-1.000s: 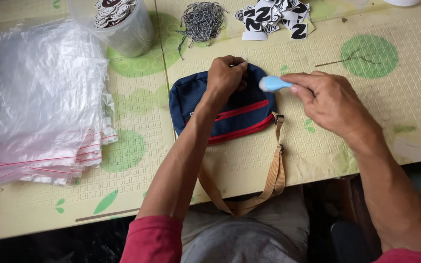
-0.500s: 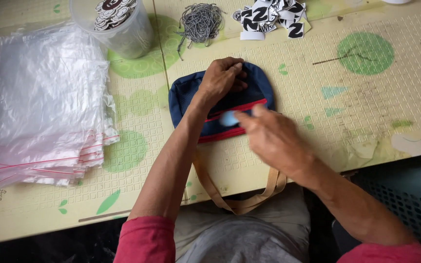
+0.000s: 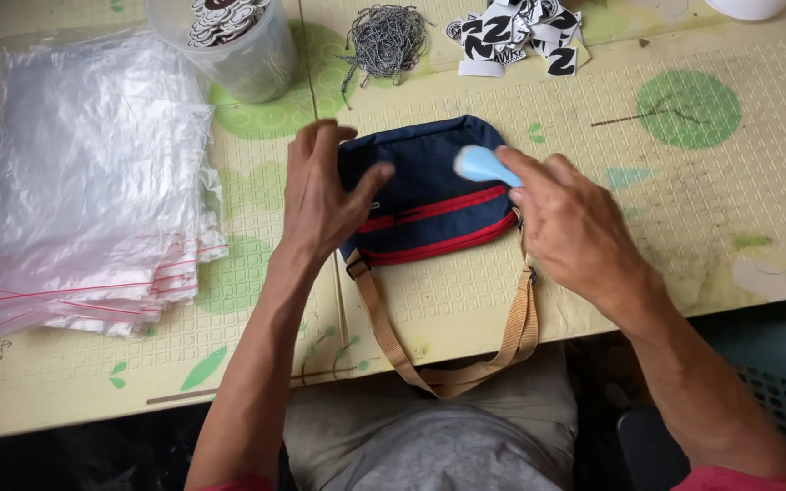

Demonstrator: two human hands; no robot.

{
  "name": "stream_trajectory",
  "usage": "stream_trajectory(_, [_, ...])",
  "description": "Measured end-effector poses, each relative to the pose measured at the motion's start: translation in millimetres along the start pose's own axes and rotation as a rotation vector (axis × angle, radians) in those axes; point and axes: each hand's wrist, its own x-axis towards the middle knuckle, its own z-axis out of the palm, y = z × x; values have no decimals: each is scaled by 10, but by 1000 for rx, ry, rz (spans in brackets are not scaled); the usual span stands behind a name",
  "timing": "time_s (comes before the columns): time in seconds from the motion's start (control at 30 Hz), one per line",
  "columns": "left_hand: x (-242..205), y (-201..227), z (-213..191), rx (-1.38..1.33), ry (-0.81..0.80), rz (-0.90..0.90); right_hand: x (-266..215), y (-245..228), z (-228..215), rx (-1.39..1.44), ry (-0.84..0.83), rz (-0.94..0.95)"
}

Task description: The person cleans a blue and red bag using a light blue plastic spoon, scrubbing the exterior fabric and the zipper area. They then attach a metal chain to the bag's zipper pull.

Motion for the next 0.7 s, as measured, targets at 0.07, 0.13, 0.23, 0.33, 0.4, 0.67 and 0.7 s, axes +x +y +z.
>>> stream_trajectory(0.07, [-162,-207,22,48,-133,-114,230,-124,249,65,18,-97])
stream_trajectory(0.13, [-252,-366,100,89,-285,-220,420,-252,524,128,38,-172])
stream_trajectory(0.23, [-272,-498,189,169,-284,-180,683,-368,872,192,43,-297])
stream_trajectory(0.33, [-245,-513,152,155,-296,-168,761,-182,906,111,-72,-228])
stream_trajectory(0.4, [-237,-500,156,195,-333,-200,707,114,765,-9,19,-255])
stream_trajectory(0.67, [-259,-475,138,211,-349,-201,152,310,-559,55,-458,504])
stream_trajectory(0.7, [-276,-471,133,198,-357,-193,49,415,-573,64,-316,502])
